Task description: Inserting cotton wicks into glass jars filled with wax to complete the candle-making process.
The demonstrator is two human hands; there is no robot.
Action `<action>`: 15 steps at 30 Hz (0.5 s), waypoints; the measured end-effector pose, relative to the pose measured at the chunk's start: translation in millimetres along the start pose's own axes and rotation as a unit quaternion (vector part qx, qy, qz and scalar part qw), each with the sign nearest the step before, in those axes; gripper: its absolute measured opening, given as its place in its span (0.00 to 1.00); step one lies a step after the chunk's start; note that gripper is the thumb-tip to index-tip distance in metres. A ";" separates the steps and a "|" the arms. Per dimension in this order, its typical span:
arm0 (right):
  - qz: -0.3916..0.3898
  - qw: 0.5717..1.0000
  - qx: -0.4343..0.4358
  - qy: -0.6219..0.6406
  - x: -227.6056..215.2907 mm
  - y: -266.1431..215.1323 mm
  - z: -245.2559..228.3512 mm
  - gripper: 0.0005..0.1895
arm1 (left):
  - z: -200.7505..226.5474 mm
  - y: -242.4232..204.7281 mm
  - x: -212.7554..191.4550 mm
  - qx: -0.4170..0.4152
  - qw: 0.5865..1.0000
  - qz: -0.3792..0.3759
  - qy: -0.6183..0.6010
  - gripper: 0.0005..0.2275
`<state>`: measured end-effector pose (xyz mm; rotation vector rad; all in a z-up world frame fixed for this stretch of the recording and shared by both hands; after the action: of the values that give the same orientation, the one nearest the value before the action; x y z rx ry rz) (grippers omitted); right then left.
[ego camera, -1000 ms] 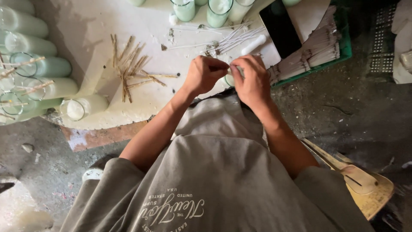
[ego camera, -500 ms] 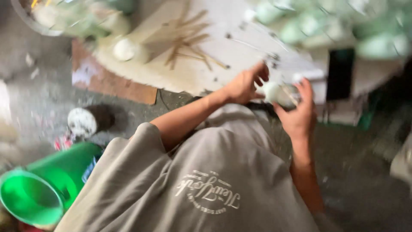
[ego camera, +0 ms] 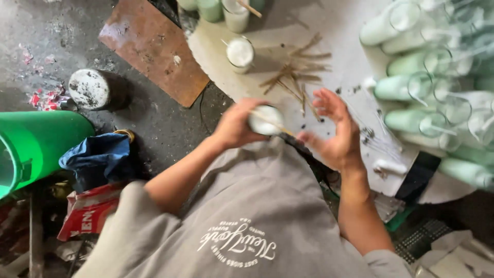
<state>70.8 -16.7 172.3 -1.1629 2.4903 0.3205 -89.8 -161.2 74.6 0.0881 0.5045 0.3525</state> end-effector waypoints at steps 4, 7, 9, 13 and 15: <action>0.007 1.000 0.014 -0.012 55.9 63.0 48.6 0.38 | -62.4 -15.6 -100.3 -0.046 0.979 0.199 0.011 0.36; -0.027 0.999 0.000 -0.023 116.9 101.7 66.1 0.48 | -105.2 -6.1 -141.8 -0.052 0.959 0.264 0.095 0.32; -0.039 0.999 -0.014 -0.031 151.9 126.9 75.1 0.58 | -140.3 11.3 -151.5 -0.079 0.955 0.270 0.095 0.35; 0.007 0.994 0.009 -0.111 172.4 142.7 112.9 0.51 | -153.9 44.9 -153.5 -0.073 0.965 0.247 0.053 0.35; 0.029 0.983 -0.052 -0.174 169.1 135.6 92.6 0.42 | -150.1 62.5 -142.2 -0.089 0.981 0.170 0.037 0.34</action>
<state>-111.9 -14.3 23.5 -0.9758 2.2243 0.6199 -298.4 -153.2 19.1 -0.0135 0.5304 0.7365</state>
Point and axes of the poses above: each hand's wrist, its own y-axis towards the middle knuckle, its own x-axis out of the palm, z = x × y, the point moved 9 cm from there along y, towards the middle knuckle, and after that the axes turned 3 degrees about x, right-handed, at the moved point
